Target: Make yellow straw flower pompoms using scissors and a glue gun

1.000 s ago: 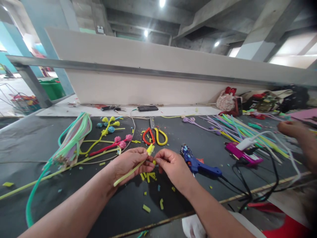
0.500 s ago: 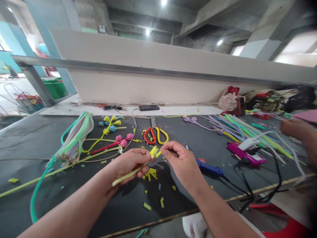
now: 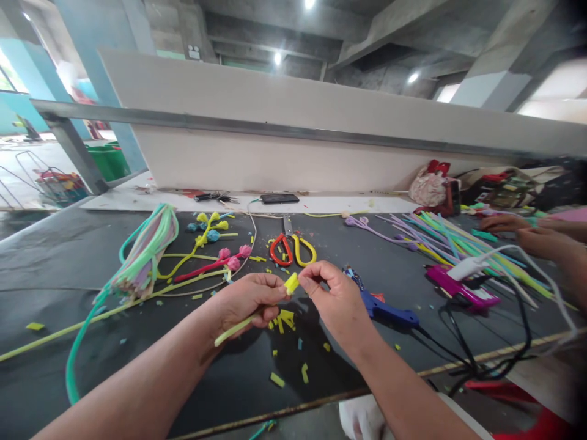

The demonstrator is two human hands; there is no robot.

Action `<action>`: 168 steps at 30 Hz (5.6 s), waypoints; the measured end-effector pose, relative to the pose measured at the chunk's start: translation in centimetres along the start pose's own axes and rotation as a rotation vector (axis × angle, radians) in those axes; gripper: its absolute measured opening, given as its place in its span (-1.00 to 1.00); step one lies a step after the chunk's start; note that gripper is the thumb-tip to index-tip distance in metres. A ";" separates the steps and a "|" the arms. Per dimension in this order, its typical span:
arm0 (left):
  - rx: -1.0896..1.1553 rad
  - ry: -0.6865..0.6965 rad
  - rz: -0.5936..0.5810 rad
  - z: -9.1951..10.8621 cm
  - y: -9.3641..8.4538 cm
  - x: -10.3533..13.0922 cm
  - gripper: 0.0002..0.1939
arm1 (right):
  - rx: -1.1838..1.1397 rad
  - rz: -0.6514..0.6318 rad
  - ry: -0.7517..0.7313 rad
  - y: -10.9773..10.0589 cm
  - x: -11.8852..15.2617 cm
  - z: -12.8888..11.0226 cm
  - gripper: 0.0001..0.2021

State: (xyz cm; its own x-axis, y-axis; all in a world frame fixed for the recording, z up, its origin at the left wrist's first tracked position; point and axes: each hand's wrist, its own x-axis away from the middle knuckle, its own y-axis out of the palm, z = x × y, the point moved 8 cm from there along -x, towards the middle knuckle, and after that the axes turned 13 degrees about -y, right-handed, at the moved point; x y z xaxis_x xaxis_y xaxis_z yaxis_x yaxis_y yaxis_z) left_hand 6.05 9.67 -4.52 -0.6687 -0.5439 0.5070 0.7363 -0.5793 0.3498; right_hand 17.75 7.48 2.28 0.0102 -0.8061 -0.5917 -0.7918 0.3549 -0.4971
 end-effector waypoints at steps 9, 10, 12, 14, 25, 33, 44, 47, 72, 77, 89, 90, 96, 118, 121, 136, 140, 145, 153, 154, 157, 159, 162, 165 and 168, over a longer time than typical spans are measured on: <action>-0.022 0.009 -0.025 0.1 0.1 0.0 -0.73 | -0.024 0.001 -0.108 0.3 0.1 -0.2 -0.90; -0.023 0.006 -0.023 0.1 0.1 0.1 -0.72 | -0.032 -0.010 -0.093 0.5 0.2 0.0 -0.90; -0.026 0.001 -0.024 0.0 0.2 0.1 -0.71 | -0.037 -0.029 -0.068 0.7 0.4 0.3 -0.91; -0.027 -0.001 -0.028 0.0 0.1 0.0 -0.71 | -0.023 -0.041 -0.060 0.9 0.5 0.5 -0.92; 0.024 0.122 0.035 1.1 -0.4 0.2 -0.72 | 0.065 -0.071 -0.084 0.8 0.4 0.6 -0.92; 0.049 0.144 0.131 1.3 -0.8 0.5 -0.77 | 0.079 -0.092 -0.110 0.7 0.2 0.4 -0.92; 0.128 0.158 0.089 1.5 -1.1 0.4 -0.76 | -0.244 -0.161 0.048 -3.2 -0.6 2.1 -0.65; 0.174 0.169 0.141 1.7 -2.4 0.3 -0.79 | 0.010 0.123 0.156 -8.7 -1.1 4.6 -0.59; 0.040 0.176 0.119 1.2 -1.2 -0.1 -0.74 | -0.523 0.009 0.414 2.7 2.7 2.4 -0.83; -0.015 0.192 0.120 1.0 -1.3 -0.3 -0.71 | -0.442 -0.008 0.412 2.5 2.5 2.7 -0.84; -0.038 0.166 0.224 0.9 -1.3 -0.2 -0.73 | -0.379 0.029 0.279 2.7 2.1 2.9 -0.73; -0.038 0.169 0.223 0.9 -1.3 -0.3 -0.73 | -0.380 0.029 0.278 2.7 2.2 2.9 -0.73; -0.046 0.238 0.241 1.3 -1.3 0.1 -0.74 | -0.432 0.049 0.321 2.9 2.3 3.1 -0.72; -0.310 0.430 0.464 2.7 -1.2 0.9 -0.91 | -0.446 0.046 0.369 2.8 2.5 3.1 -0.72; -0.435 0.511 0.522 2.9 -0.9 1.2 -0.94 | -0.466 0.053 0.393 2.7 2.6 3.2 -0.72; -0.653 0.533 0.643 3.2 -0.3 2.6 -0.90 | -0.643 0.099 0.517 3.0 3.3 3.2 -0.66; -0.608 0.552 0.655 3.3 -0.5 2.6 -0.90 | -0.574 0.053 0.487 2.5 3.1 3.1 -0.68; -0.575 0.562 0.621 2.9 -0.7 2.1 -0.87 | -0.209 0.017 0.278 -0.1 1.5 2.6 -0.83; -0.623 0.505 0.522 2.3 0.1 1.6 -0.85 | 0.134 -0.123 -0.085 -1.0 0.5 -0.1 -0.92; -0.612 0.510 0.512 2.3 0.1 1.6 -0.84 | 0.144 -0.143 -0.124 -0.8 0.5 -0.4 -0.91; -0.576 0.522 0.508 2.2 0.0 1.6 -0.80 | 0.173 -0.188 -0.189 -0.3 0.7 -0.8 -0.85; -0.565 0.520 0.514 2.2 -0.2 1.5 -0.79 | 0.192 -0.223 -0.221 0.0 0.9 -1.0 -0.81; -0.568 0.521 0.503 2.1 -0.1 1.5 -0.79 | 0.235 -0.255 -0.283 0.3 1.0 -1.5 -0.77; -0.598 0.523 0.506 2.2 0.0 1.5 -0.84 | 0.312 -0.255 -0.336 0.1 1.1 -2.0 -0.69; -0.634 0.519 0.520 2.4 0.1 1.6 -0.90 | 0.336 -0.230 -0.359 -0.3 1.0 -2.3 -0.65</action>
State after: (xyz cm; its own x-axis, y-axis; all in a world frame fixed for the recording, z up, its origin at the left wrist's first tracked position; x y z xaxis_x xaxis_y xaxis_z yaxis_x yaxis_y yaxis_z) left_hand 5.29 10.20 -1.74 -0.3495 -0.9368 0.0146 0.8621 -0.3276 -0.3866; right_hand 16.59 5.51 3.28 0.4150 -0.6889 -0.5943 -0.5063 0.3678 -0.7800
